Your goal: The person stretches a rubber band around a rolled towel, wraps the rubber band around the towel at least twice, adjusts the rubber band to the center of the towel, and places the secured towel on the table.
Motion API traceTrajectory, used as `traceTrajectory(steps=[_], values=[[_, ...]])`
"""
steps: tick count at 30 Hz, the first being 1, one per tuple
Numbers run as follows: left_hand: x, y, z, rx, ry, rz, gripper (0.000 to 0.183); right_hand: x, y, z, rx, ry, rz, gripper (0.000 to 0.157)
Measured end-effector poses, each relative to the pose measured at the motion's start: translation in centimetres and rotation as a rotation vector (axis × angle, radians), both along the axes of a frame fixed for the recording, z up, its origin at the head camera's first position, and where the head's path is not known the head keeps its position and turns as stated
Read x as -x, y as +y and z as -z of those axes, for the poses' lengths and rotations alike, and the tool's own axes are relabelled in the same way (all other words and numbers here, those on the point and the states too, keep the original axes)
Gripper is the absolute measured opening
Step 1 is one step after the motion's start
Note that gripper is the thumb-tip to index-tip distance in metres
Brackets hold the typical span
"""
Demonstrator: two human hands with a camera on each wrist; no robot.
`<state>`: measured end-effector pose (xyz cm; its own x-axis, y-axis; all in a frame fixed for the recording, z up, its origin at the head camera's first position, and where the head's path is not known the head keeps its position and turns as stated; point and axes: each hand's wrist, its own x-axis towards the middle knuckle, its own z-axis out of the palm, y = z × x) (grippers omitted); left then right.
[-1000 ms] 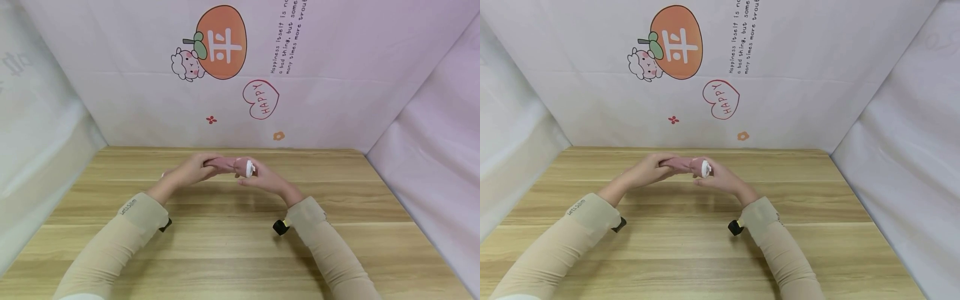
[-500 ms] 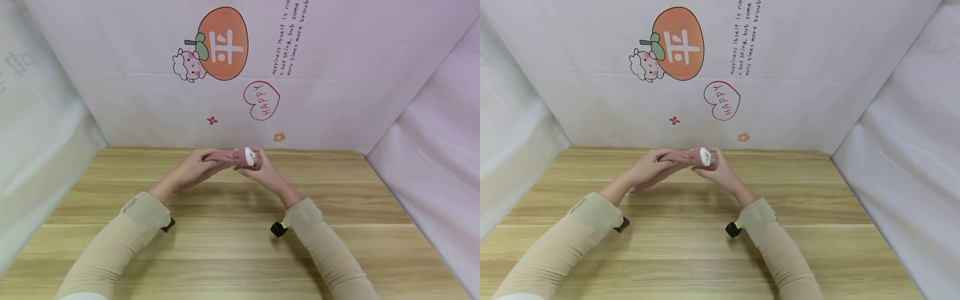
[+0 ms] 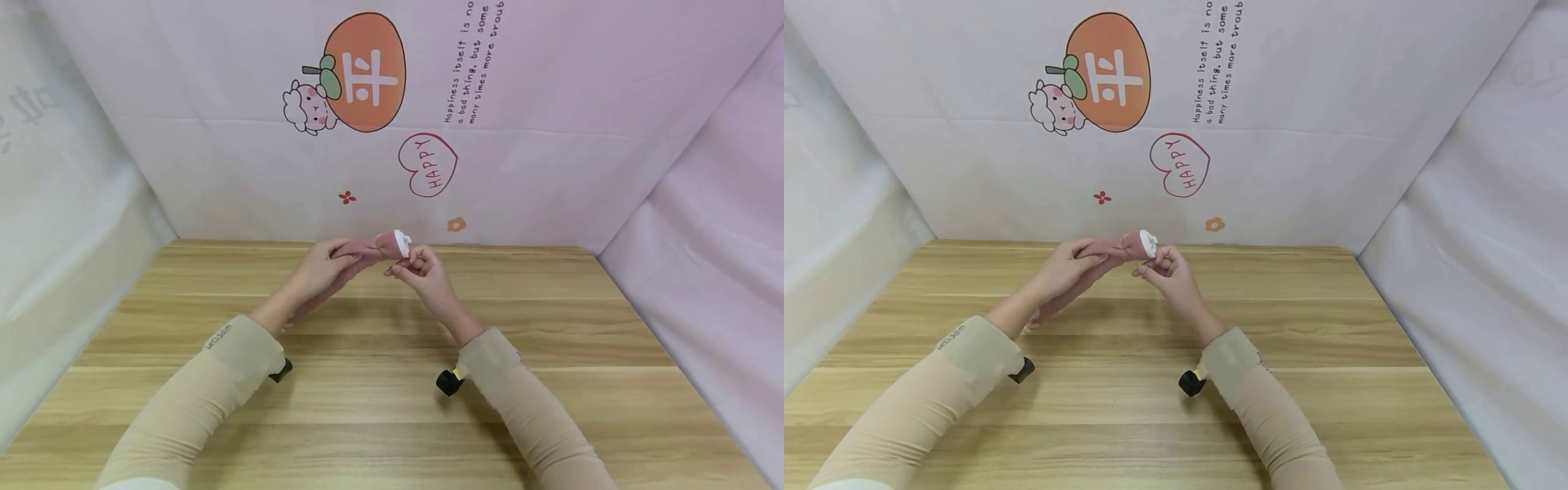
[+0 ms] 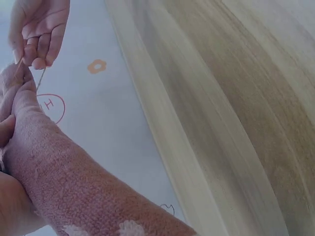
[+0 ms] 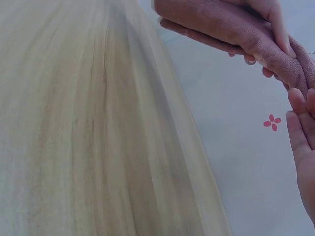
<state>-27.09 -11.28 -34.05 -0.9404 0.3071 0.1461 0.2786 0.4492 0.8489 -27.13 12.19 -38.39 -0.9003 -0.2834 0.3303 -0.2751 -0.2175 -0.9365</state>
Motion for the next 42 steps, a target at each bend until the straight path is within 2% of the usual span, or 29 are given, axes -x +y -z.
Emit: traceTrajectory(steps=[6, 13, 16, 24, 28, 35, 42], values=[[0.0, 0.1, 0.0, -0.040, -0.030, -0.032, 0.033, -0.2, 0.1, 0.1, -0.079, 0.061, 0.080, 0.009], [0.0, -0.1, 0.1, -0.053, -0.051, -0.035, 0.034, -0.5, 0.1, 0.1, -0.396, 0.187, 0.188, 0.019], [0.0, -0.1, 0.2, -0.055, -0.058, -0.038, 0.034, -0.5, 0.2, 0.1, -0.472, 0.196, 0.208, 0.018], [0.0, 0.0, 0.3, -0.094, -0.078, -0.051, 0.034, -0.5, 0.6, 0.2, -0.472, 0.233, 0.218, 0.013], [-0.1, -0.1, 0.3, -0.127, -0.123, -0.057, 0.036, -0.6, 0.8, 0.3, -0.505, 0.232, 0.210, 0.015], [0.1, -0.1, 0.3, -0.242, -0.197, -0.083, 0.037, -0.6, 1.4, 0.6, -0.529, 0.263, 0.197, 0.016], [0.2, -0.3, 0.1, -0.282, -0.264, -0.134, 0.041, -0.4, 1.9, 0.9, -0.554, 0.253, 0.189, 0.017]])
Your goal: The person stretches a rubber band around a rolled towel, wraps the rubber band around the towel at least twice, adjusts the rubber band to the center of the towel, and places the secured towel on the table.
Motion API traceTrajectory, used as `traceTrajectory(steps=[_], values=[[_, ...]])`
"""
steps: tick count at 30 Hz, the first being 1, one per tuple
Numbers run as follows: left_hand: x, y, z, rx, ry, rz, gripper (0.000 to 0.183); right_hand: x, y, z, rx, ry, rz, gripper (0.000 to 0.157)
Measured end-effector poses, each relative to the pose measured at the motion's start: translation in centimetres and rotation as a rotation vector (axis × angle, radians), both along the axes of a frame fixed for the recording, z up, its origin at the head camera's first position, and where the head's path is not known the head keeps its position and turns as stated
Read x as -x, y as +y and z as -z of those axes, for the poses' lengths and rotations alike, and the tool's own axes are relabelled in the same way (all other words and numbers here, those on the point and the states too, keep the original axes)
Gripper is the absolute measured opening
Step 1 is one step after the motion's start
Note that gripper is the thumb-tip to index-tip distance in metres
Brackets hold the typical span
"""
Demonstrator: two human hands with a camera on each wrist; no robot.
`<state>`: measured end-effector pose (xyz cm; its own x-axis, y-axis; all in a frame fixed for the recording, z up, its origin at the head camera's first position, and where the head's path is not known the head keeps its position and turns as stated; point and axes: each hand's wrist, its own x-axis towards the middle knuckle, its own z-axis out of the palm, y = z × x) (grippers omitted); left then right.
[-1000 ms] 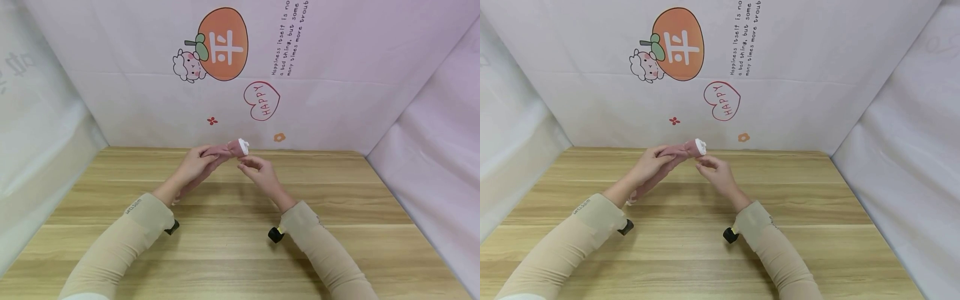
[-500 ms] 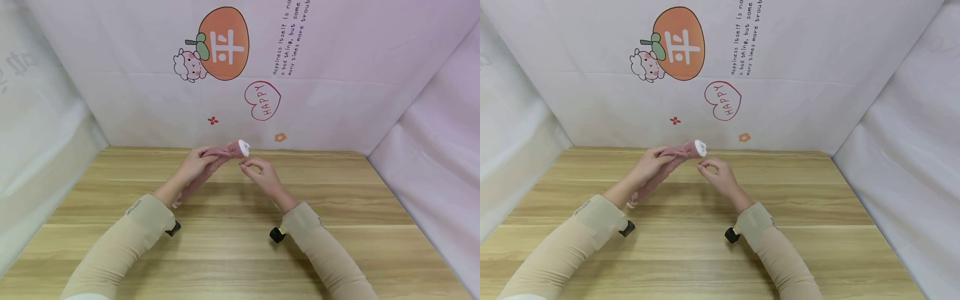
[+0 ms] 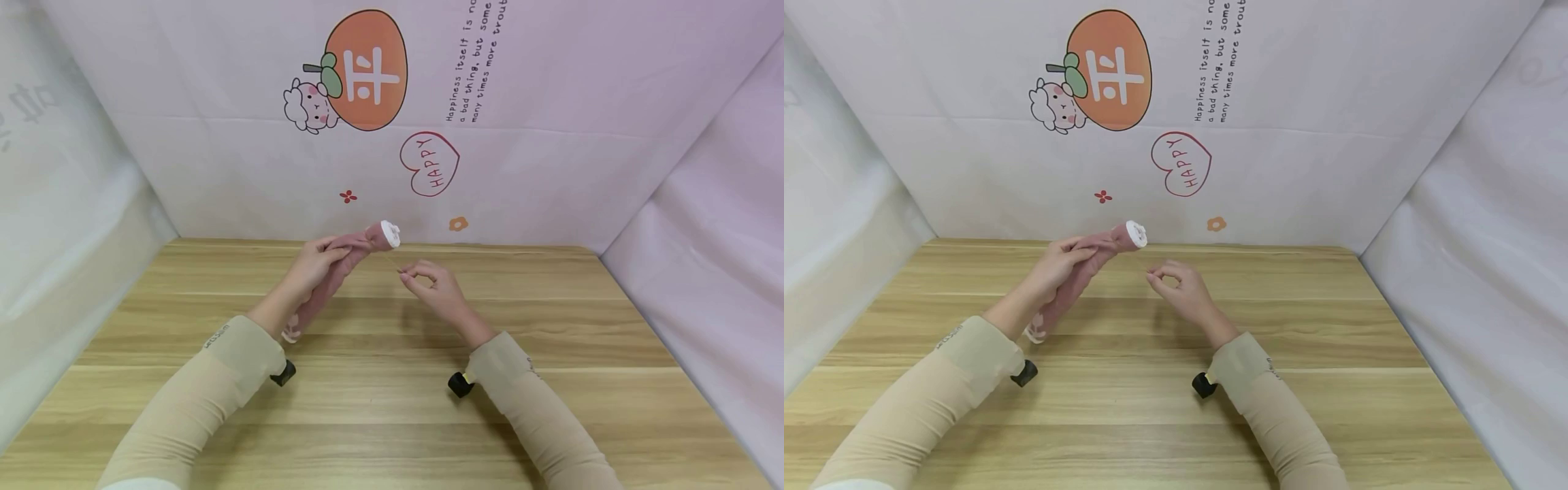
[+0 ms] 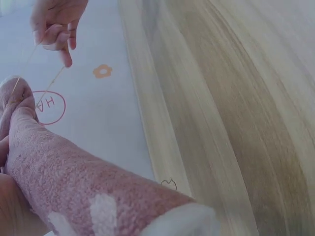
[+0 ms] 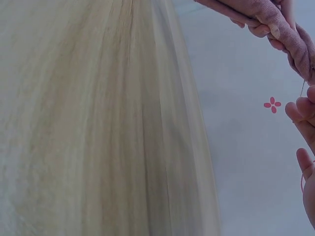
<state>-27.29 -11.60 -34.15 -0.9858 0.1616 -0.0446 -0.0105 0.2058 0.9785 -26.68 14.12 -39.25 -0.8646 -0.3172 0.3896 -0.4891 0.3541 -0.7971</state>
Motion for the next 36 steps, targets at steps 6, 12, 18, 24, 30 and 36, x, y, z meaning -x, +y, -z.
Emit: traceTrajectory(steps=[6, 12, 18, 24, 30, 36], values=[[0.1, 0.3, -0.3, -0.063, -0.036, -0.064, 0.041, 0.1, 0.3, -0.1, -0.015, 0.011, 0.002, 0.017], [0.3, 0.2, -0.5, -0.084, -0.036, -0.114, 0.042, 0.1, 0.4, -0.2, -0.016, 0.055, -0.002, 0.016], [0.4, 0.1, -0.5, -0.123, -0.044, -0.135, 0.041, 0.3, 1.0, 0.2, -0.021, 0.071, -0.002, 0.017], [0.5, 0.2, -0.4, -0.188, -0.070, -0.157, 0.041, 0.5, 1.4, 0.6, -0.012, 0.081, -0.018, 0.022], [0.7, 0.1, 0.0, -0.245, -0.099, -0.166, 0.043, 0.5, 1.5, 0.6, 0.022, 0.040, -0.041, 0.036], [0.4, 0.7, -0.1, -0.381, -0.150, -0.163, 0.043, 0.7, 1.2, 0.4, 0.228, -0.090, -0.110, 0.042]])
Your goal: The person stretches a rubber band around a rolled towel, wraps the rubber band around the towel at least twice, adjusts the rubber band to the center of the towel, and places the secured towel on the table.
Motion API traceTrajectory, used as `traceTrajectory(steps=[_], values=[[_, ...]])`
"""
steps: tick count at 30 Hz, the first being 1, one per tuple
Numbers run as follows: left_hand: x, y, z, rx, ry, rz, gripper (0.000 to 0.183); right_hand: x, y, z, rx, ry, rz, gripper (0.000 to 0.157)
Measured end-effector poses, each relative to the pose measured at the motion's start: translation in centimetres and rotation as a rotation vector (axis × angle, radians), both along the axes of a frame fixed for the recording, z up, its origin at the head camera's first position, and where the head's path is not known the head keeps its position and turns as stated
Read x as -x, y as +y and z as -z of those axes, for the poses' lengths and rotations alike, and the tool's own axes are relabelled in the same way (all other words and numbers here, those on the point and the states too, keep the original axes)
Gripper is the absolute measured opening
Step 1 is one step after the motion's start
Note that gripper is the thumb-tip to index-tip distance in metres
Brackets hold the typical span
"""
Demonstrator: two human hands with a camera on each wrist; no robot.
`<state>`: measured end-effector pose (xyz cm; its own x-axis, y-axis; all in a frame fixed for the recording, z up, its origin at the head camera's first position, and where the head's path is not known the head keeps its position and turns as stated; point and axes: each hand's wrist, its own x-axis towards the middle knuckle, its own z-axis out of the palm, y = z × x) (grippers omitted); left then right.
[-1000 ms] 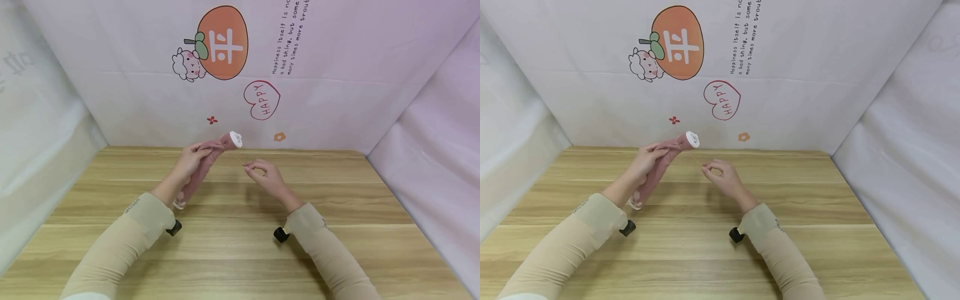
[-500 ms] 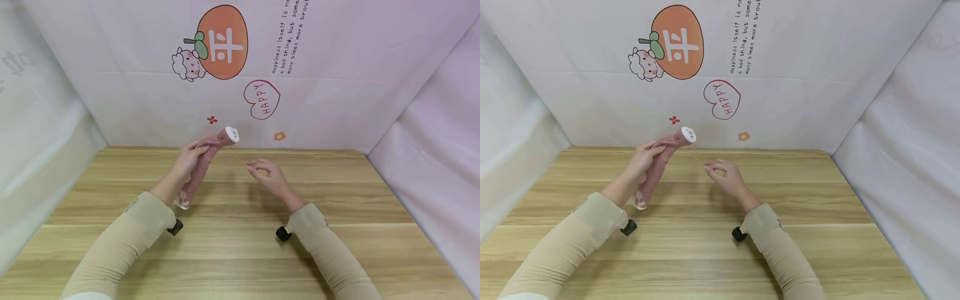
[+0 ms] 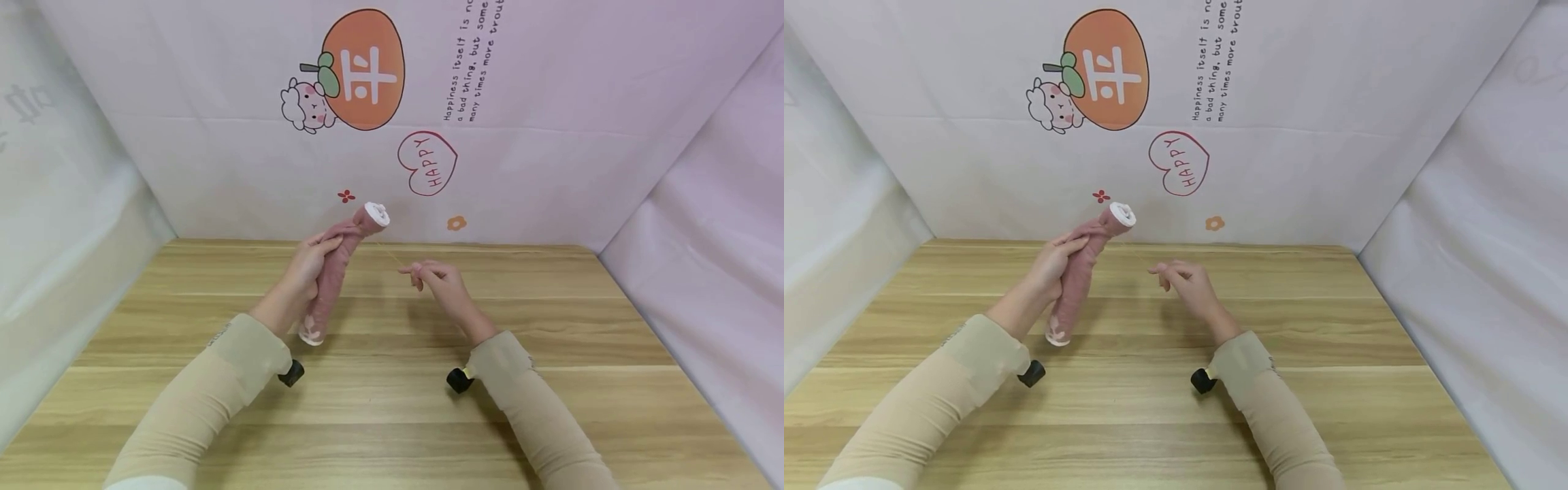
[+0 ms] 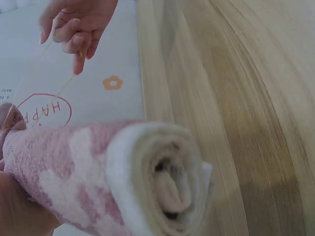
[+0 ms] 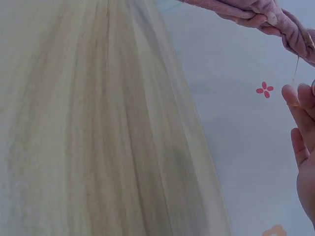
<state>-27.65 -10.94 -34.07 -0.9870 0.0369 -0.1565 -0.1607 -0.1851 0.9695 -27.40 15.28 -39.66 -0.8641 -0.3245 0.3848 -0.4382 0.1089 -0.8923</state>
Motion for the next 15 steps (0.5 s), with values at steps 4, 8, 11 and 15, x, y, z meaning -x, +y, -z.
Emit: traceTrajectory(steps=[4, 8, 11, 15], values=[[-0.1, 0.4, 0.0, -0.041, -0.020, 0.000, 0.044, 0.4, -0.2, 0.0, 0.042, -0.053, 0.022, 0.045], [-0.1, 0.7, 0.1, -0.052, -0.033, 0.012, 0.045, 0.9, -0.3, -0.1, 0.177, -0.174, 0.021, 0.048], [-0.1, 0.9, 0.1, -0.052, -0.034, 0.018, 0.045, 1.2, -0.6, -0.3, 0.388, -0.358, -0.043, 0.055], [-0.1, 1.1, 0.1, -0.047, -0.019, 0.023, 0.045, 1.2, -1.2, -0.9, 0.700, -0.663, -0.090, 0.064]])
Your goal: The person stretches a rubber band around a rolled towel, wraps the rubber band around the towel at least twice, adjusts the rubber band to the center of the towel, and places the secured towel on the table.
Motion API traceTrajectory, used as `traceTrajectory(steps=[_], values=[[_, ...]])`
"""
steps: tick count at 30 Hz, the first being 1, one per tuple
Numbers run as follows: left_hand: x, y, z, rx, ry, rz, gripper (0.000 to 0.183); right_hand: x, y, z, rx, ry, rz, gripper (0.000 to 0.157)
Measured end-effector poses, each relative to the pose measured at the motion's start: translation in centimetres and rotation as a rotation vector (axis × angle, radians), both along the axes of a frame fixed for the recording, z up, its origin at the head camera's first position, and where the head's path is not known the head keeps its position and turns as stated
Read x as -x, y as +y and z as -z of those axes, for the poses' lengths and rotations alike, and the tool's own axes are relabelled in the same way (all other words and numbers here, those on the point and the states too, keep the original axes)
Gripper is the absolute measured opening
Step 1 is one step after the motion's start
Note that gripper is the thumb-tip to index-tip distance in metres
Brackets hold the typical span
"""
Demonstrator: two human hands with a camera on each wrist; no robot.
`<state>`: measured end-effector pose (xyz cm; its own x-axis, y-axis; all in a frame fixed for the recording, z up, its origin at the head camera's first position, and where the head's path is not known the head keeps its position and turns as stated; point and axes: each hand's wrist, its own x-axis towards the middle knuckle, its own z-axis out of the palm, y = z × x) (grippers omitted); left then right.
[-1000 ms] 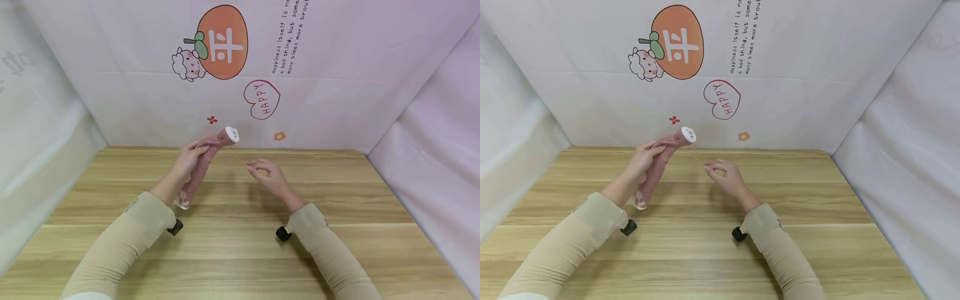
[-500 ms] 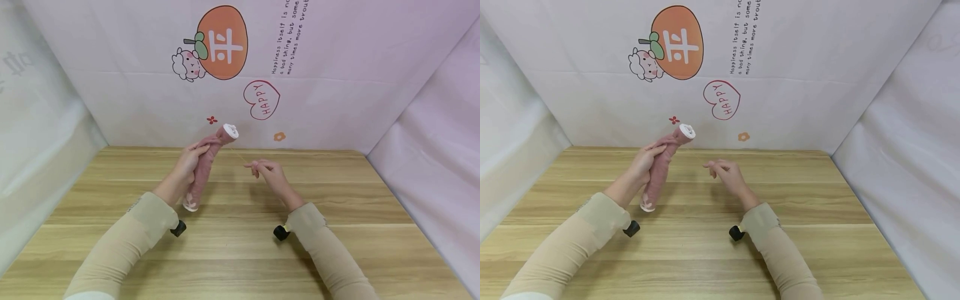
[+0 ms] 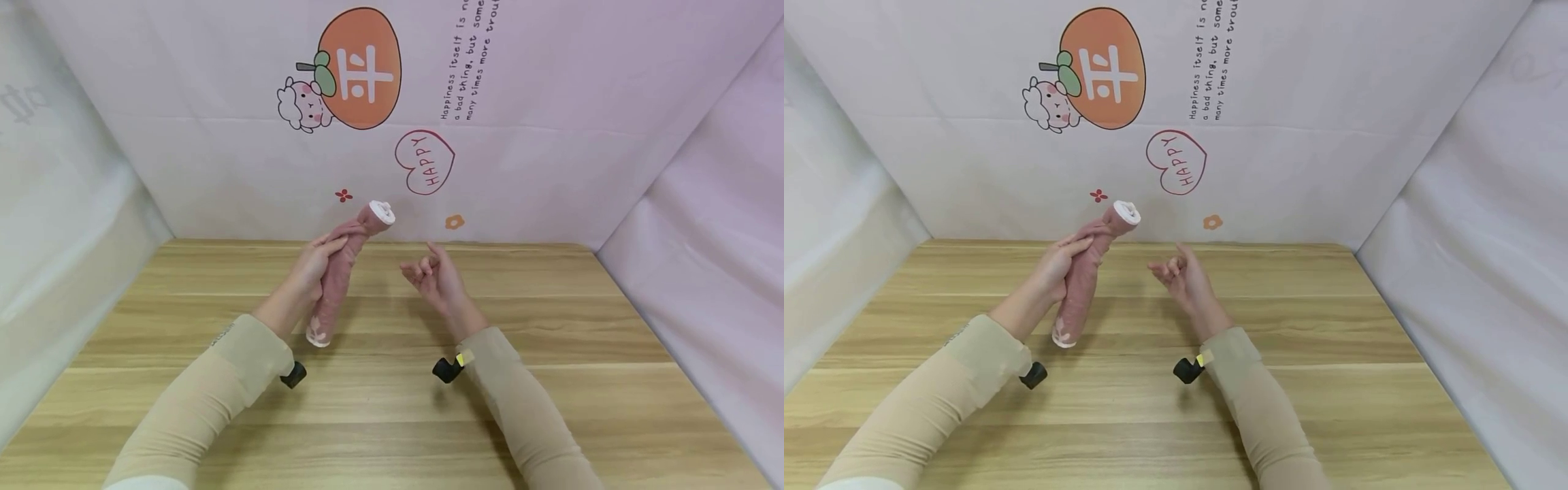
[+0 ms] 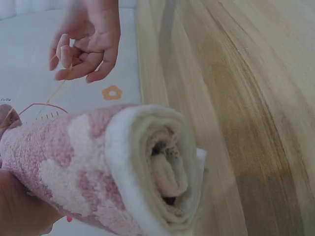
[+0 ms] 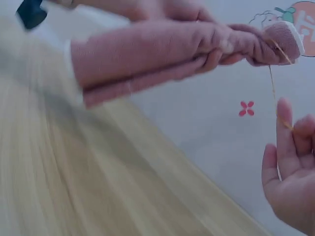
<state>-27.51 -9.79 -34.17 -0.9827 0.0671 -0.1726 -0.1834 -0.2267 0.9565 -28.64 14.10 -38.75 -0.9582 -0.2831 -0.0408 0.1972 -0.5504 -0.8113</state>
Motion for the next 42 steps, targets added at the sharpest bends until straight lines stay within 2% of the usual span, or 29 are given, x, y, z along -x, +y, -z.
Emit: traceTrajectory(steps=[3, 6, 12, 16, 19, 22, 25, 27, 30, 32, 38, 42], values=[[0.0, 0.2, 0.0, 0.009, 0.020, 0.015, 0.044, -0.1, -0.5, -0.5, 0.206, -0.189, 0.015, 0.065], [0.1, 0.2, 0.0, 0.041, 0.039, 0.036, 0.043, -0.3, -1.0, -1.0, 0.402, -0.311, 0.042, 0.062], [0.1, 0.1, -0.2, 0.104, 0.087, 0.092, 0.044, -0.7, -1.9, -2.0, 0.751, -0.387, 0.115, 0.054], [0.0, 0.2, -0.3, 0.084, 0.109, 0.124, 0.044, -0.9, -2.3, -2.5, 0.968, -0.407, 0.159, 0.047], [0.0, 0.4, -0.2, 0.064, 0.112, 0.122, 0.044, -0.8, -2.5, -2.8, 1.086, -0.395, 0.176, 0.038], [0.0, 0.5, -0.1, 0.063, 0.119, 0.114, 0.043, -0.7, -2.7, -3.0, 1.131, -0.381, 0.200, 0.028], [0.0, 0.5, 0.0, 0.077, 0.134, 0.120, 0.043, -0.7, -2.9, -3.3, 1.129, -0.387, 0.245, 0.020], [0.0, 0.5, 0.1, 0.088, 0.151, 0.131, 0.043, -0.8, -3.1, -3.5, 1.104, -0.393, 0.285, 0.026], [0.0, 0.6, 0.2, 0.110, 0.175, 0.147, 0.042, -1.0, -3.3, -3.8, 1.078, -0.399, 0.329, 0.047], [0.0, 0.6, 0.4, 0.126, 0.184, 0.154, 0.041, -1.1, -3.5, -4.1, 1.059, -0.402, 0.355, 0.053], [-0.2, 0.5, 0.5, 0.198, 0.201, 0.213, 0.039, -1.3, -3.8, -4.5, 1.054, -0.405, 0.429, 0.053], [-0.3, 0.5, 0.6, 0.222, 0.198, 0.231, 0.039, -1.2, -4.2, -4.4, 0.916, -0.346, 0.466, 0.053]])
